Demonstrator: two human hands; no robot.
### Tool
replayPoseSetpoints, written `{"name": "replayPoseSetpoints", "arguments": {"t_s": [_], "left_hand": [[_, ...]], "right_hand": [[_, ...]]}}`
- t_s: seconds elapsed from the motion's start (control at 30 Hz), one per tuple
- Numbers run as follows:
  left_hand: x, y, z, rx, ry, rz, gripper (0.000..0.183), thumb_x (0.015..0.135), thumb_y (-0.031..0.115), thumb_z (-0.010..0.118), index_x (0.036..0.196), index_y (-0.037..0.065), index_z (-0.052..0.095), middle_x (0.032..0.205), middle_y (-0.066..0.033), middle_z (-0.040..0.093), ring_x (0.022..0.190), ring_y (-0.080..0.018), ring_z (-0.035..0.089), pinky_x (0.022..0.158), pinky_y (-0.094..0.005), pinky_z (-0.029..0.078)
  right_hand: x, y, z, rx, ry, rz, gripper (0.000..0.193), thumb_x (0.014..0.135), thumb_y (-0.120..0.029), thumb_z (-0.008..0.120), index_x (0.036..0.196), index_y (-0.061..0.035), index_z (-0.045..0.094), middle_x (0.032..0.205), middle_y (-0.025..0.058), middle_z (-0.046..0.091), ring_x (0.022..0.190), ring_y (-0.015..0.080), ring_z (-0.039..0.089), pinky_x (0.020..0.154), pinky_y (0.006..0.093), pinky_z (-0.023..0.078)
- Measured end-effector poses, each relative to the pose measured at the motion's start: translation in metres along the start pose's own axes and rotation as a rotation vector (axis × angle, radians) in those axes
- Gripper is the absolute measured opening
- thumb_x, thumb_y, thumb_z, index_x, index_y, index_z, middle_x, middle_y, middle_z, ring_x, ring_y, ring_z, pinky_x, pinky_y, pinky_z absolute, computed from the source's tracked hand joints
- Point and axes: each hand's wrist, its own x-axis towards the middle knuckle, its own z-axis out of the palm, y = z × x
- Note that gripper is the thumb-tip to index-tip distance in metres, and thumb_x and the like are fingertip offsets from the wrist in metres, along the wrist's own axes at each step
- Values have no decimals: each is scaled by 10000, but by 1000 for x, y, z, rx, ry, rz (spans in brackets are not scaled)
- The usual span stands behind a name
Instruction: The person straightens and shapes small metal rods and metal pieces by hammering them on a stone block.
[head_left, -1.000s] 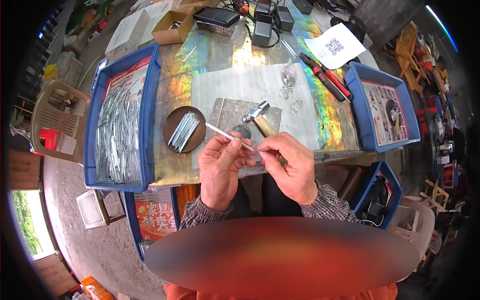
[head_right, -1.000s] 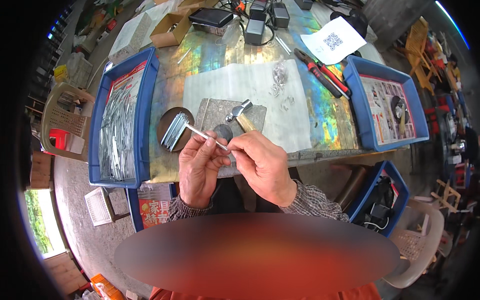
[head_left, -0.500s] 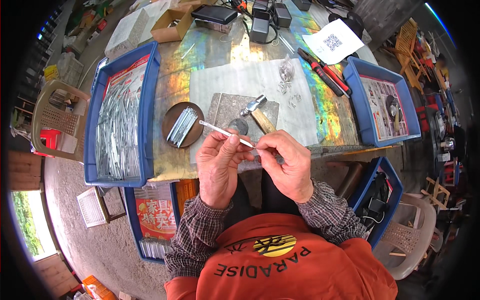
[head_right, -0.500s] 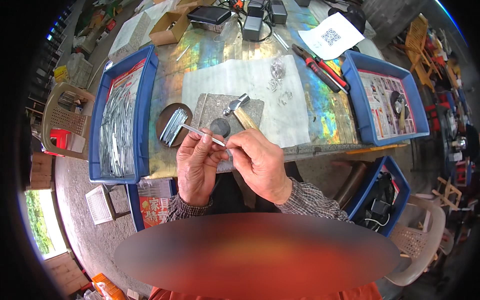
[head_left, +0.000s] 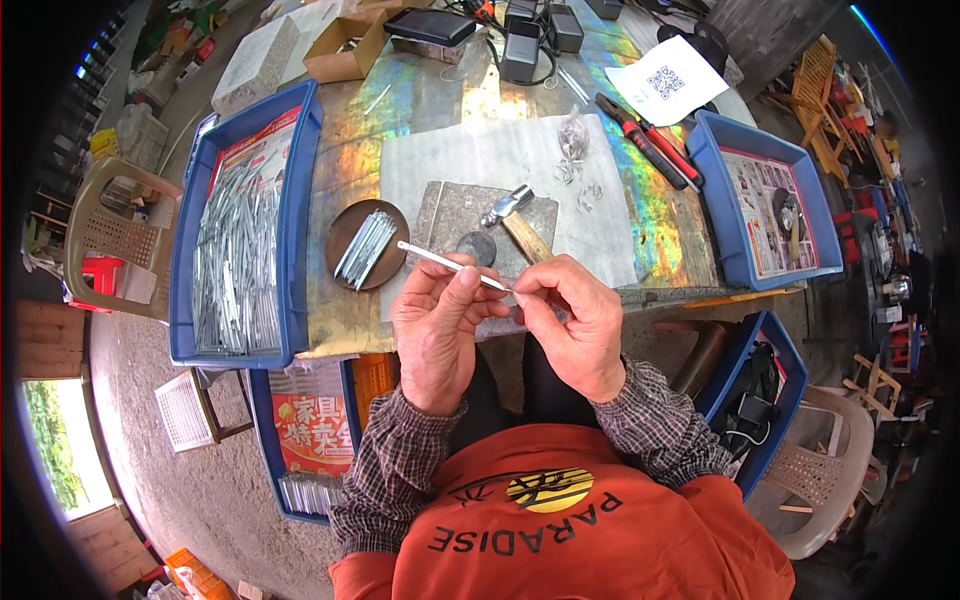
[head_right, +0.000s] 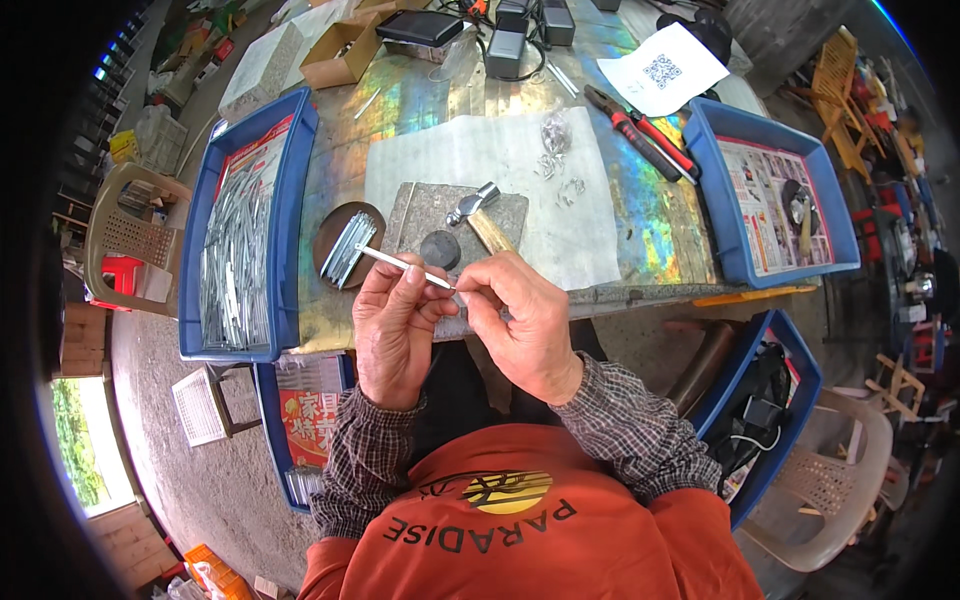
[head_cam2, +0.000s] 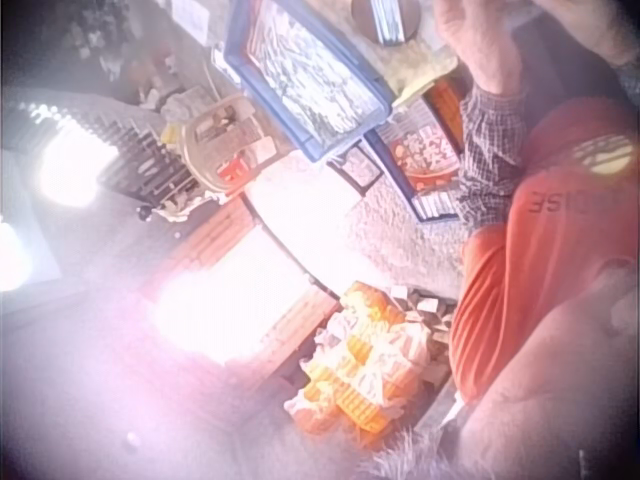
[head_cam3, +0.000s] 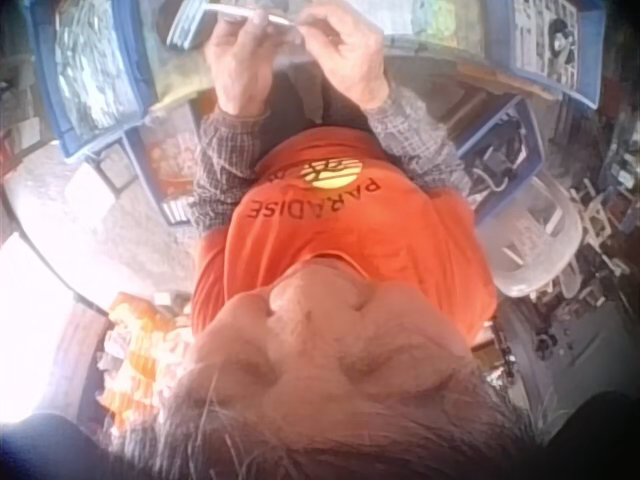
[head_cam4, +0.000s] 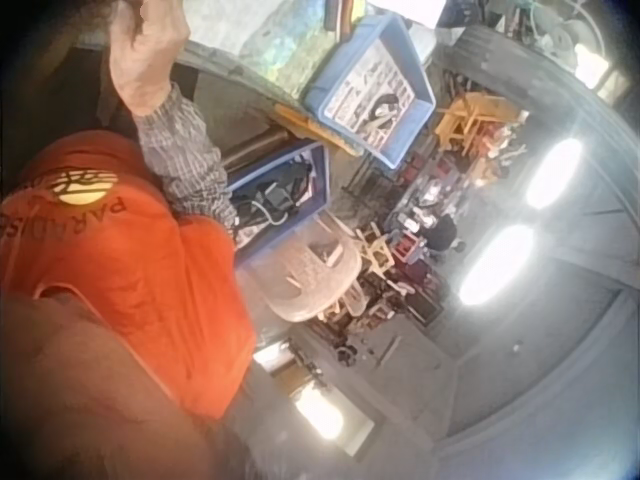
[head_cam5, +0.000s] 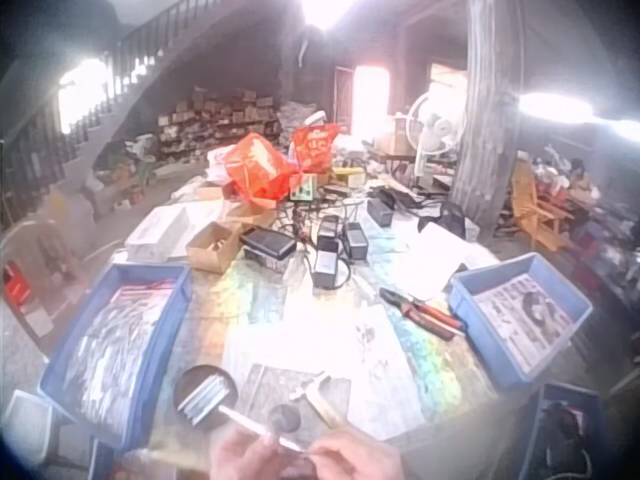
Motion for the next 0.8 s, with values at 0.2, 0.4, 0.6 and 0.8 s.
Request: {"name": "replayPoseSetpoints", "arguments": {"t_s": [0.2,0.4,0.6,0.8], "left_hand": [[-1,-1,-2,-2,0,-10,108,918,75,575,1001,13,545,900,-137,632,759,-173,638,640,-294,574],[0,-3,-5,-16,24,-5,98,894,40,602,961,18,534,920,-114,627,760,-211,654,613,-337,582],[0,-5,-5,-8,31,3,98,891,35,606,950,20,529,917,-112,630,752,-203,653,618,-333,577],[0,-14,-3,-16,-16,156,92,890,2,592,944,30,523,924,-117,643,789,-207,655,697,-337,555]], "right_hand": [[-1,1,0,7,-3,8,182,776,115,602,909,-7,577,800,63,576,648,116,575,555,236,460],[-3,3,1,7,5,5,184,779,113,604,912,-11,580,798,59,572,647,116,569,557,234,458],[-3,2,3,9,21,12,183,773,117,601,901,-12,584,790,65,575,644,131,571,554,244,456],[-4,1,8,-96,74,-64,177,759,114,600,877,-18,593,754,90,576,634,194,572,556,273,450]]}}
